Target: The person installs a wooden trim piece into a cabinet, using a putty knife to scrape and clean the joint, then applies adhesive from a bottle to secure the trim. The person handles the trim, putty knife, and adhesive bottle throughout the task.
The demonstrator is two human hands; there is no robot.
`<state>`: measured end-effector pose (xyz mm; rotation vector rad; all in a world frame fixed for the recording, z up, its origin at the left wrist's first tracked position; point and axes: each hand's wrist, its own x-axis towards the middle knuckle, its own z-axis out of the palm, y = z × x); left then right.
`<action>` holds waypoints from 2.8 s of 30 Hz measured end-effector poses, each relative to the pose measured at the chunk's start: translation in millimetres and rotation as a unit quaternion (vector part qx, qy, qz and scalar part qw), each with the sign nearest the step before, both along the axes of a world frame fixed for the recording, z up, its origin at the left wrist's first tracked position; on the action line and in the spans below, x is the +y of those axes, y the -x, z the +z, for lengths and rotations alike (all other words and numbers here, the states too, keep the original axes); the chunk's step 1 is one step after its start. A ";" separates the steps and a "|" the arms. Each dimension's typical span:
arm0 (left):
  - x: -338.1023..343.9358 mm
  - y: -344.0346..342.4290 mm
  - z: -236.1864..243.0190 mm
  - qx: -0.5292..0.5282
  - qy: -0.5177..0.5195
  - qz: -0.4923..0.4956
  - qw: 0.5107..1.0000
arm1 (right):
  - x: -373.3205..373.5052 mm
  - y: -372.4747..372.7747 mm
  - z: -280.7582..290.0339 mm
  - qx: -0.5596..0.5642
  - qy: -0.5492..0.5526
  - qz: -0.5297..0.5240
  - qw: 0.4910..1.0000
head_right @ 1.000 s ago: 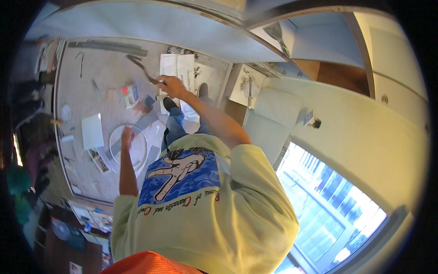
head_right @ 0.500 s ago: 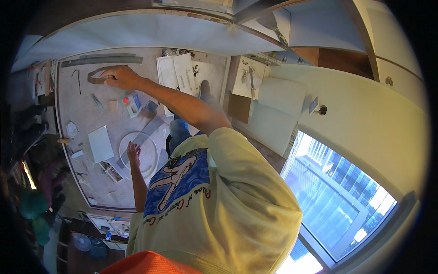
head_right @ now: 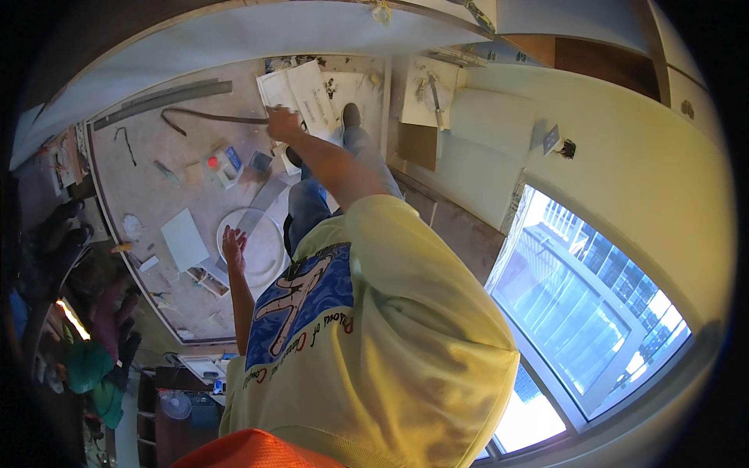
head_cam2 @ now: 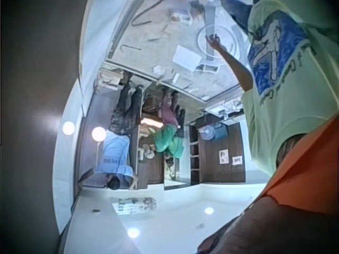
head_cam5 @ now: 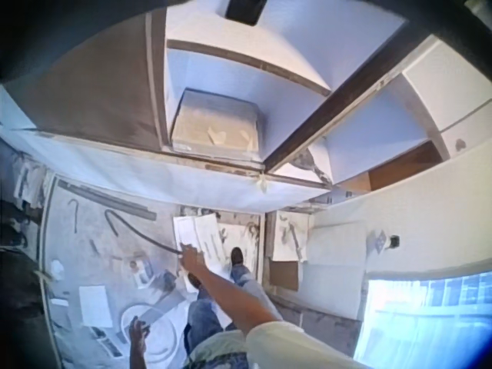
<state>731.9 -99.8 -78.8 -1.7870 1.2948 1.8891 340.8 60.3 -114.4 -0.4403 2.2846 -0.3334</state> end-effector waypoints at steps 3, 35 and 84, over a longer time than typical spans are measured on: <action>7.1 -4.0 1.7 -0.011 0.000 -0.003 1.000 | 92.9 -25.2 -38.1 0.025 0.083 -0.083 0.993; -4.0 60.6 -217.1 0.044 0.112 -0.134 0.984 | 557.5 -76.8 -83.0 -0.002 0.010 -0.423 0.906; 412.4 695.0 281.4 0.299 0.769 -0.020 0.564 | 739.7 129.7 -317.3 0.125 0.204 -0.248 0.939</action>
